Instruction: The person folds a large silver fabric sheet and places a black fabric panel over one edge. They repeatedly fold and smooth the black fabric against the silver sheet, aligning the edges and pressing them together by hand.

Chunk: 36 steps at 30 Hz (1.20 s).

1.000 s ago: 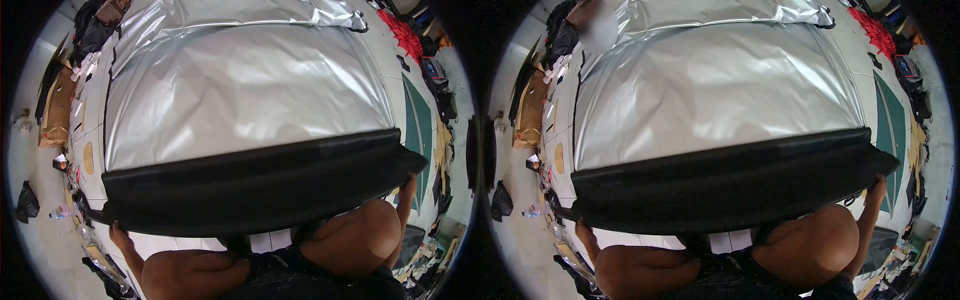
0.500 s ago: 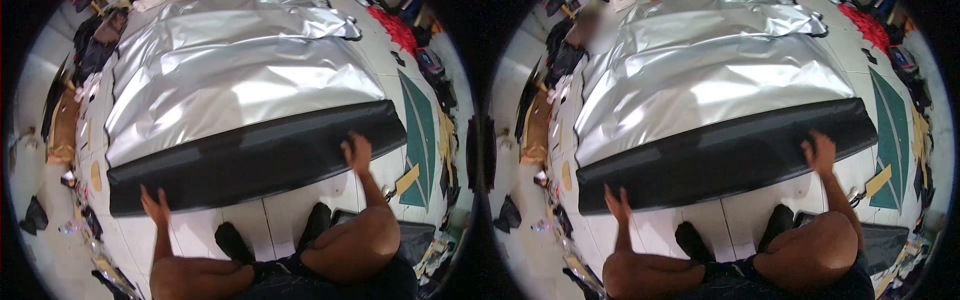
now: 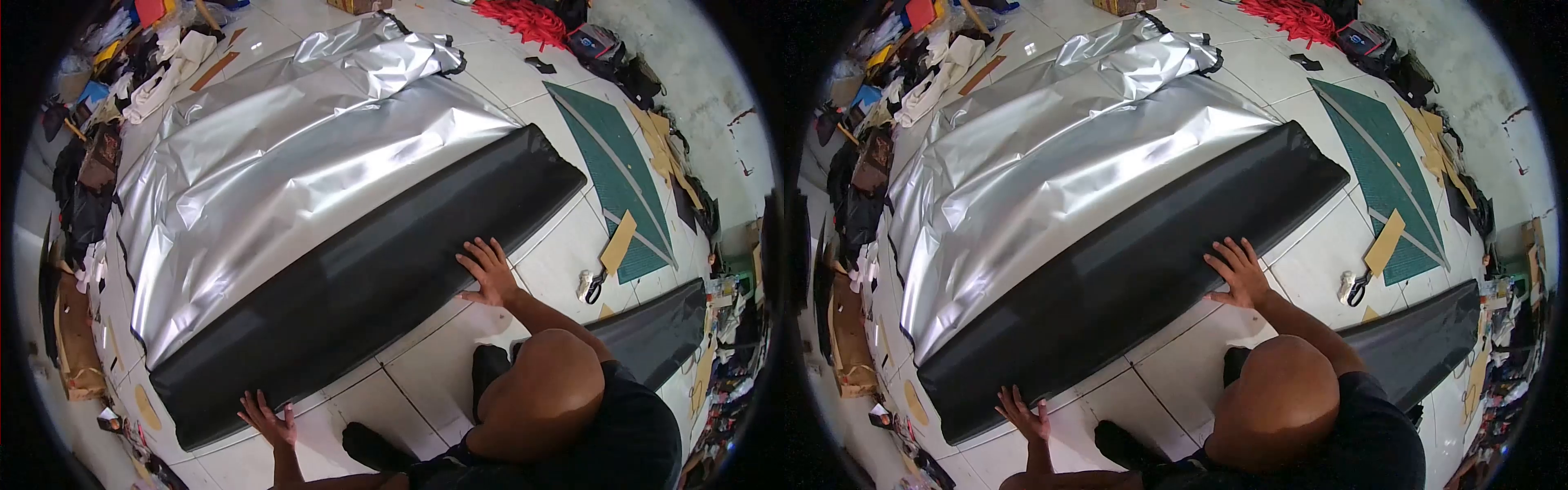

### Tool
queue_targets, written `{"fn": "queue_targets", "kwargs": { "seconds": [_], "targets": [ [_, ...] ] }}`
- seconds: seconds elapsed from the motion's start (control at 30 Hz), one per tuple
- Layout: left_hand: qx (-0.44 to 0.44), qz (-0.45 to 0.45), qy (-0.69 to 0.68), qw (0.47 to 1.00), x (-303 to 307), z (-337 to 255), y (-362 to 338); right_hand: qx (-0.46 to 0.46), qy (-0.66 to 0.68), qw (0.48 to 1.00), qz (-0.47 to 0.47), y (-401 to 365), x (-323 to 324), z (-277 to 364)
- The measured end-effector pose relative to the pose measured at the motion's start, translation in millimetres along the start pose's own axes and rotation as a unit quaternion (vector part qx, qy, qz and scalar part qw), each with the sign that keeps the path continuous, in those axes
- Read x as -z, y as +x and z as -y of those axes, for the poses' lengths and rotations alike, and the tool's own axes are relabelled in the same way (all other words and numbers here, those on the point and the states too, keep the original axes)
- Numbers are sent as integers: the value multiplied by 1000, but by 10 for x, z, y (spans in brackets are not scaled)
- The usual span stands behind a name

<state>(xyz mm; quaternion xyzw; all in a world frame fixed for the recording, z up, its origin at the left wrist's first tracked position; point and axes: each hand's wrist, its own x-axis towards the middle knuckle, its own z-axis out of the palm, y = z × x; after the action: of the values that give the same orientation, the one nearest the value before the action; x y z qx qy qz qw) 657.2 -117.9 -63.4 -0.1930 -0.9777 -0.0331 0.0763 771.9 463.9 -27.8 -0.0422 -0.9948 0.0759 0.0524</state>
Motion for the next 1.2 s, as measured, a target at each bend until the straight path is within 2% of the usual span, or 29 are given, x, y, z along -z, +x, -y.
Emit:
{"fn": "queue_targets", "kwargs": {
  "seconds": [0.1, 0.2, 0.43, 0.6, 0.63, 0.67, 0.7, 0.73, 0.77, 0.8, 0.83, 0.87, 0.9, 0.93, 0.97, 1.0, 1.03, 1.07, 1.13, 1.2],
  "targets": [
    [-2, 21, 12, 1000, 4, 21, 178, 38, -9, 999, -22, 208, -44, -70],
    [-4, 33, 21, 999, -28, 53, 325, 55, -38, 997, 33, 407, -77, -136],
    [74, 174, 7, 982, -216, 89, 549, 29, -73, 987, 139, 720, -327, -196],
    [85, 165, -36, 982, -272, 150, 504, 9, -21, 979, 200, 761, -251, -172],
    [90, 149, -54, 983, -214, 139, 504, 7, 7, 988, 152, 752, -176, -141],
    [95, 132, -69, 984, -151, 138, 511, 32, 18, 999, 28, 750, -116, -153],
    [146, 68, -57, 985, -96, 127, 479, -21, 53, 996, -68, 722, -2, -79],
    [250, -12, -92, 964, -17, 91, 449, -95, 87, 981, -147, 582, -143, -203],
    [348, -69, -132, 926, 3, 189, 388, -221, 54, 959, -167, 418, -249, -346],
    [439, -133, -166, 873, -63, 331, 256, -293, 146, 910, -254, 228, -483, -570],
    [532, -121, -151, 824, -304, 666, 47, -432, 165, 868, -182, 114, -356, -600],
    [591, -134, -332, 723, -529, 989, -142, -518, 307, 792, -98, -66, -477, -873],
    [663, -104, -417, 613, -312, 973, -61, -552, 434, 707, -93, -71, -373, -815],
    [620, -61, -510, 593, -272, 1128, -114, -540, 508, 667, -71, -34, -402, -950],
    [621, -106, -554, 544, -135, 1002, 79, -516, 561, 634, -131, -8, -563, -1115],
    [632, -108, -569, 515, -206, 1100, 126, -446, 657, 601, -90, -85, -761, -1514],
    [675, -119, -562, 463, -145, 1105, 280, -494, 628, 586, -135, 67, -764, -1509],
    [671, -128, -579, 445, -148, 1155, 350, -541, 594, 567, -181, 189, -733, -1504],
    [661, -144, -614, 407, -229, 1272, 414, -499, 646, 548, -183, 220, -755, -1725],
    [598, -206, -681, 368, -142, 1370, 443, -424, 727, 512, -171, 284, -820, -2134]
  ]
}}
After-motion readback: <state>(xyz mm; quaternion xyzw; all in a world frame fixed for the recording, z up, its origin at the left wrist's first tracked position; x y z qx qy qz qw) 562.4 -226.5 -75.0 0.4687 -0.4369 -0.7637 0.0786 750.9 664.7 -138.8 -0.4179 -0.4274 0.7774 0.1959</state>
